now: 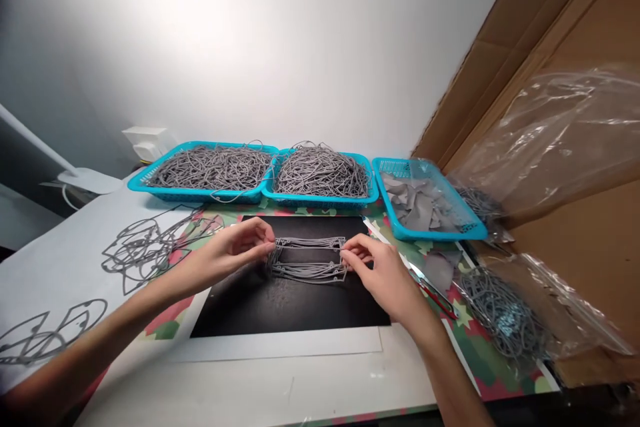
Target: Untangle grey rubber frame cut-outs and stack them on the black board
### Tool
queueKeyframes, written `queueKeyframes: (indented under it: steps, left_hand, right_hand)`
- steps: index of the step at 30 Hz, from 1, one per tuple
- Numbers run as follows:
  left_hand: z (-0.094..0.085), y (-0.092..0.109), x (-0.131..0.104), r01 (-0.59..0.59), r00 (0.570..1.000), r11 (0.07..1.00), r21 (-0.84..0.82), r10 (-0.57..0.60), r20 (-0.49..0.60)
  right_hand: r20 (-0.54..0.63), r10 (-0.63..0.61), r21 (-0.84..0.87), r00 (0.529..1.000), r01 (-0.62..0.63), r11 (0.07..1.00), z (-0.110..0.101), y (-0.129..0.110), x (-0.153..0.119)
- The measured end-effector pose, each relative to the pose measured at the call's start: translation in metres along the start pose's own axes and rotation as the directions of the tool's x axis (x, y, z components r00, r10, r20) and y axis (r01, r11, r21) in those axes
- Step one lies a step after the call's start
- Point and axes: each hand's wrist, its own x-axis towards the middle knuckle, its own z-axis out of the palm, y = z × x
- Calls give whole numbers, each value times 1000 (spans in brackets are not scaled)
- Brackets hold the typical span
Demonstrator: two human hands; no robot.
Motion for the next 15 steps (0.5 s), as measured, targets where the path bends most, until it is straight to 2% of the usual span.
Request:
queueKeyframes:
  steps: [5, 9, 12, 15]
  left_hand:
    - [-4, -22, 14, -9, 999, 1000, -17, 8, -43]
    - [5, -30, 19, -17, 996, 1000, 25, 19, -92]
    - [12, -34, 20, -9, 989, 995, 98, 23, -148]
    - [5, -36, 16, 20, 979, 975, 219, 26, -204]
  right_hand:
    - [27, -22, -12, 999, 23, 1000, 0, 10, 27]
    - [-1, -55, -81, 999, 54, 995, 5, 19, 35]
    - [-55, -83, -133, 995, 75, 988, 10, 27, 35]
    - [-152, -112, -199, 982, 81, 977, 14, 37, 31]
